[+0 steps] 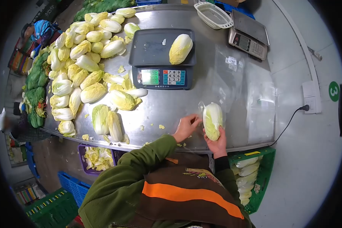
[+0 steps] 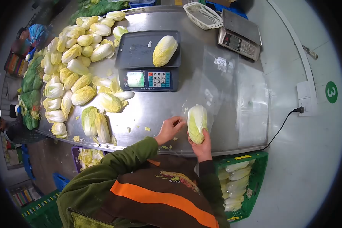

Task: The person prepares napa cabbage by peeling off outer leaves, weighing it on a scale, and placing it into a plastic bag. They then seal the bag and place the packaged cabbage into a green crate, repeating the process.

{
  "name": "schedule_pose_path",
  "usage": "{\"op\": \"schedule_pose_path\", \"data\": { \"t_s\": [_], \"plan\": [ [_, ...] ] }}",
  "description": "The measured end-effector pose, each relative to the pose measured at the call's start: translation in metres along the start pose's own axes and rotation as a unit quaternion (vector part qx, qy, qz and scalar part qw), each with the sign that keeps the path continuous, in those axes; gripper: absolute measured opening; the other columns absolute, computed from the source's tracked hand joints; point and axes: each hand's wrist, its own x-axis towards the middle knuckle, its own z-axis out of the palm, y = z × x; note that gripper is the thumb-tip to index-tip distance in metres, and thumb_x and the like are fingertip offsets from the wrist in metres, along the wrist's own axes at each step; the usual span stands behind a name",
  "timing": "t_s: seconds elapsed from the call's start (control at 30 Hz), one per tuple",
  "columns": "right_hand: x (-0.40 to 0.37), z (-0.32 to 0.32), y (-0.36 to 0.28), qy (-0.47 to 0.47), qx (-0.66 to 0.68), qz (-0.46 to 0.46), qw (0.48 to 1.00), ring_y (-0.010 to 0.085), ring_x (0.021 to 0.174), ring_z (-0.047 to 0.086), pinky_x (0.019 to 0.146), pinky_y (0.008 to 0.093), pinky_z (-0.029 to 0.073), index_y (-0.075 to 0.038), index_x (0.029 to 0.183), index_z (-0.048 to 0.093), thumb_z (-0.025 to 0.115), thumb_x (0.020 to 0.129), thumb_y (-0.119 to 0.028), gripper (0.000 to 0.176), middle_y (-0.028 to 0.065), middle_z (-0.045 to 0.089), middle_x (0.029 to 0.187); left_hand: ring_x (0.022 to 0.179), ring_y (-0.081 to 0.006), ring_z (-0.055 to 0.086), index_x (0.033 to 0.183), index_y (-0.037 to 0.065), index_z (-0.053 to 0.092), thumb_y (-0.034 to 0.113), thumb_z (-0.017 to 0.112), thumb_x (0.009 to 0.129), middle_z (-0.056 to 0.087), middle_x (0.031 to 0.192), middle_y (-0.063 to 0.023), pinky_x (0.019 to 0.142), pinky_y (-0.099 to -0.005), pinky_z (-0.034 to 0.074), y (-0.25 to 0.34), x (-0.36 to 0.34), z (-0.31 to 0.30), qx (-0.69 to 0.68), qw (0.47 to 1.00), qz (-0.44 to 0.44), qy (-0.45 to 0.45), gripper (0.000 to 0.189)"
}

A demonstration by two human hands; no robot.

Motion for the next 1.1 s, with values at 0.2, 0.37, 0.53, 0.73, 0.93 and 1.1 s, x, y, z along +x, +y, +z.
{"op": "schedule_pose_path", "data": {
  "t_s": [0.2,0.37,0.53,0.73,0.93,1.1],
  "plan": [
    [0.030,0.023,0.042,0.094,-0.220,-0.146,0.960,0.0258,0.110,0.061,0.085,0.0413,0.055,-0.006,0.135,0.043,0.073,0.084,-0.009,0.059,0.0098,0.057,0.123,0.072,-0.0221,0.065,0.096,-0.003,0.067,0.021,0.068,0.090,0.067,0.081,-0.0146,0.067,-0.0333,0.051,-0.006,-0.056,-0.046,0.053,0.992,-0.044,-0.107,0.024],
    [0.029,0.036,0.083,0.029,-0.303,-0.221,0.927,0.0228,0.118,0.054,0.094,0.0345,0.050,-0.008,0.150,0.022,0.069,0.082,0.004,0.084,0.0105,0.049,0.131,0.123,-0.0389,0.048,0.111,0.009,0.067,0.029,0.075,0.080,0.058,0.120,-0.0166,0.101,-0.0525,0.036,0.063,-0.051,-0.054,0.301,0.903,0.250,0.176,0.038],
    [0.036,0.044,0.106,0.038,-0.319,-0.238,0.917,0.0217,0.124,0.048,0.099,0.0345,0.048,-0.014,0.153,0.017,0.065,0.084,0.006,0.087,0.0102,0.045,0.137,0.117,-0.0344,0.052,0.101,0.007,0.070,0.019,0.074,0.079,0.064,0.112,-0.0064,0.099,-0.0510,0.037,0.039,-0.021,-0.051,0.369,0.849,0.360,0.114,0.025],
    [0.032,0.055,0.106,0.086,-0.313,-0.312,0.893,0.0201,0.117,0.053,0.094,0.0327,0.049,-0.005,0.149,0.024,0.072,0.084,0.000,0.081,0.0122,0.050,0.132,0.102,-0.0324,0.059,0.092,0.006,0.069,0.011,0.079,0.073,0.066,0.096,-0.0092,0.090,-0.0444,0.045,0.033,-0.057,-0.098,0.350,0.850,0.387,0.074,0.022],
    [0.023,0.078,0.116,0.116,-0.242,-0.295,0.917,0.0183,0.106,0.060,0.087,0.0311,0.051,-0.001,0.138,0.039,0.076,0.083,-0.009,0.067,0.0100,0.058,0.119,0.099,-0.0405,0.061,0.100,0.003,0.066,0.011,0.070,0.083,0.067,0.091,-0.0185,0.078,-0.0490,0.049,0.013,-0.069,-0.089,0.379,0.904,0.133,0.148,0.020],
    [0.063,0.071,0.093,0.147,-0.246,-0.264,0.921,0.0215,0.106,0.060,0.085,0.0342,0.053,-0.003,0.137,0.041,0.076,0.083,-0.014,0.066,0.0125,0.057,0.120,0.068,-0.0453,0.062,0.099,0.000,0.064,0.012,0.059,0.091,0.062,0.077,-0.0282,0.059,-0.0508,0.049,-0.010,-0.075,-0.088,0.302,0.929,0.213,-0.023,0.015]
  ]
}}
